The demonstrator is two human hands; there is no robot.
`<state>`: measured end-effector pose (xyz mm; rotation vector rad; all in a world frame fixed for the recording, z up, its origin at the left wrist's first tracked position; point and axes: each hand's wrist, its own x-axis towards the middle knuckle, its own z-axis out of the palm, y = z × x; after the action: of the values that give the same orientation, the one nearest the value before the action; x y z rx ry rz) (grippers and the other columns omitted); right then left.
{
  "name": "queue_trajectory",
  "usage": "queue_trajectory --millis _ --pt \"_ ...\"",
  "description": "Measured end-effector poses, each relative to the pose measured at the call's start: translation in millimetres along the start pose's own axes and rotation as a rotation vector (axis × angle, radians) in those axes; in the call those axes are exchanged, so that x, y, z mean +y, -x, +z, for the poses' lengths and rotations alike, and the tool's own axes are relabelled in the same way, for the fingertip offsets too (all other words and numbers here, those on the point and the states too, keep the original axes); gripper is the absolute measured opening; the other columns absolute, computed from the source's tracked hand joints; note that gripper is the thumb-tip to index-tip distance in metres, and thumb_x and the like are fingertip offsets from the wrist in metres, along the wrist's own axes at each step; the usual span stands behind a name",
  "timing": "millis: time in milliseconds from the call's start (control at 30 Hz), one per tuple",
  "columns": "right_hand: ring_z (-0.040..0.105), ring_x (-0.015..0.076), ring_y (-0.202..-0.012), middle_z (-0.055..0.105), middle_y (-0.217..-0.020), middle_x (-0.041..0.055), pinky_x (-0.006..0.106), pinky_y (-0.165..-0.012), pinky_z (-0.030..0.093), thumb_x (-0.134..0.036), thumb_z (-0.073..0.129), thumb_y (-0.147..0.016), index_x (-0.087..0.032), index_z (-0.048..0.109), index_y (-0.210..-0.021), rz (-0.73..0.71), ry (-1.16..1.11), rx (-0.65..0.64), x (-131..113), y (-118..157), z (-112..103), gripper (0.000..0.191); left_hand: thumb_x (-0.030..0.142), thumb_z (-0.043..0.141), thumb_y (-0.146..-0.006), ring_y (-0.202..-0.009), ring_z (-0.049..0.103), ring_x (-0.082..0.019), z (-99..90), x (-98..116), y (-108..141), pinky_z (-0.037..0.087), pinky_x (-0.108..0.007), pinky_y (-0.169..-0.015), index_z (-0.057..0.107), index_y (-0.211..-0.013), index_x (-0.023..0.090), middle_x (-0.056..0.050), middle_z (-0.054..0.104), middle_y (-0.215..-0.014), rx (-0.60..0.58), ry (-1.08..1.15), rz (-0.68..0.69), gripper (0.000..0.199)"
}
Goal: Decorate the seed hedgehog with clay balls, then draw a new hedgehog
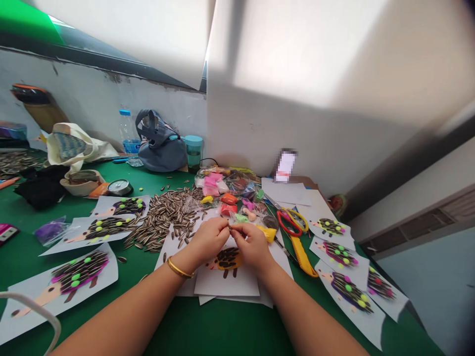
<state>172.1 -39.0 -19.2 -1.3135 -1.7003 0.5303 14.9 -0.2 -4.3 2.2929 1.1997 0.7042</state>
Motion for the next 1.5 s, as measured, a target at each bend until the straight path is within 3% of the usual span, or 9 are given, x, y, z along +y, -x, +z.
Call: queue_trajectory --millis 333,800,1000,1133,1233,1300,1367,1500 --pt "0.061 0.0174 -0.08 0.07 -0.084 0.0019 0.028 -0.07 0.045 -0.021 0.056 -0.084 -0.022 0.07 -0.086 0.017 0.054 -0.019 -1.5 0.6 1.2 0.015 0.02 0.041 -0.079 -0.064 0.047 -0.017 -6.0 6.6 2.2 0.03 -0.028 -0.059 0.046 -0.061 0.021 -0.001 0.054 -0.065 -0.007 -0.112 -0.018 0.019" --pt "0.062 0.0158 -0.07 0.069 -0.077 0.0014 0.026 -0.063 0.046 -0.027 0.053 -0.084 -0.019 0.067 -0.085 0.167 -0.126 -0.049 11.9 -1.9 5.8 0.017 0.022 0.04 -0.081 -0.064 0.048 -0.016 -2.5 -1.6 -1.0 0.028 -0.028 -0.058 0.052 -0.061 0.02 -0.001 0.056 -0.066 -0.01 -0.127 -0.002 0.023" --pt "0.064 0.0174 -0.074 0.07 -0.079 0.0027 0.027 -0.066 0.048 -0.028 0.054 -0.084 -0.019 0.067 -0.086 0.194 -0.109 -0.027 15.2 -4.7 3.3 0.016 0.024 0.043 -0.084 -0.071 0.054 -0.019 -8.3 -5.8 -0.8 0.029 -0.031 -0.065 0.056 -0.063 0.02 -0.003 0.063 -0.07 0.05 -0.302 -0.045 0.024" --pt "0.062 0.017 -0.073 0.069 -0.079 0.0023 0.027 -0.065 0.046 -0.026 0.053 -0.085 -0.02 0.067 -0.084 0.153 -0.047 -0.031 12.2 -4.3 1.1 0.016 0.029 0.047 -0.085 -0.075 0.058 -0.022 -9.4 -6.5 0.7 0.032 -0.034 -0.071 0.06 -0.063 0.019 -0.005 0.066 -0.072 0.02 -0.344 -0.086 0.027" --pt "0.061 0.0171 -0.075 0.069 -0.08 0.0021 0.027 -0.066 0.046 -0.025 0.052 -0.086 -0.02 0.067 -0.084 0.132 -0.015 -0.035 10.1 -4.1 0.0 0.016 0.033 0.055 -0.084 -0.083 0.06 -0.024 -8.8 -6.6 1.6 0.035 -0.035 -0.078 0.065 -0.071 0.021 -0.005 0.068 -0.079 0.035 -0.325 -0.086 0.021" --pt "0.061 0.0172 -0.076 0.069 -0.081 0.002 0.027 -0.067 0.046 -0.025 0.051 -0.086 -0.02 0.067 -0.084 0.127 0.0 -0.037 9.6 -4.2 -0.3 0.017 0.032 0.06 -0.081 -0.093 0.06 -0.024 -8.5 -5.9 2.1 0.036 -0.035 -0.083 0.069 -0.086 0.024 -0.004 0.07 -0.091 0.074 -0.26 -0.054 0.012" --pt "0.062 0.0173 -0.077 0.069 -0.081 0.0018 0.027 -0.068 0.045 -0.024 0.051 -0.087 -0.02 0.067 -0.085 0.129 0.014 -0.045 9.3 -4.2 -0.5 0.017 0.029 0.061 -0.082 -0.098 0.06 -0.022 -8.7 -4.2 2.1 0.038 -0.033 -0.086 0.069 -0.097 0.026 -0.003 0.071 -0.099 0.087 -0.163 -0.004 0.018" --pt "0.061 0.0179 -0.079 0.07 -0.084 0.0024 0.027 -0.068 0.043 -0.024 0.05 -0.089 -0.022 0.068 -0.089 0.065 0.117 -0.07 7.0 -2.9 -1.3 0.018 0.028 0.055 -0.087 -0.088 0.062 -0.02 -9.0 0.7 1.1 0.041 -0.03 -0.08 0.071 -0.089 0.023 -0.004 0.072 -0.09 0.062 -0.073 0.028 0.017"
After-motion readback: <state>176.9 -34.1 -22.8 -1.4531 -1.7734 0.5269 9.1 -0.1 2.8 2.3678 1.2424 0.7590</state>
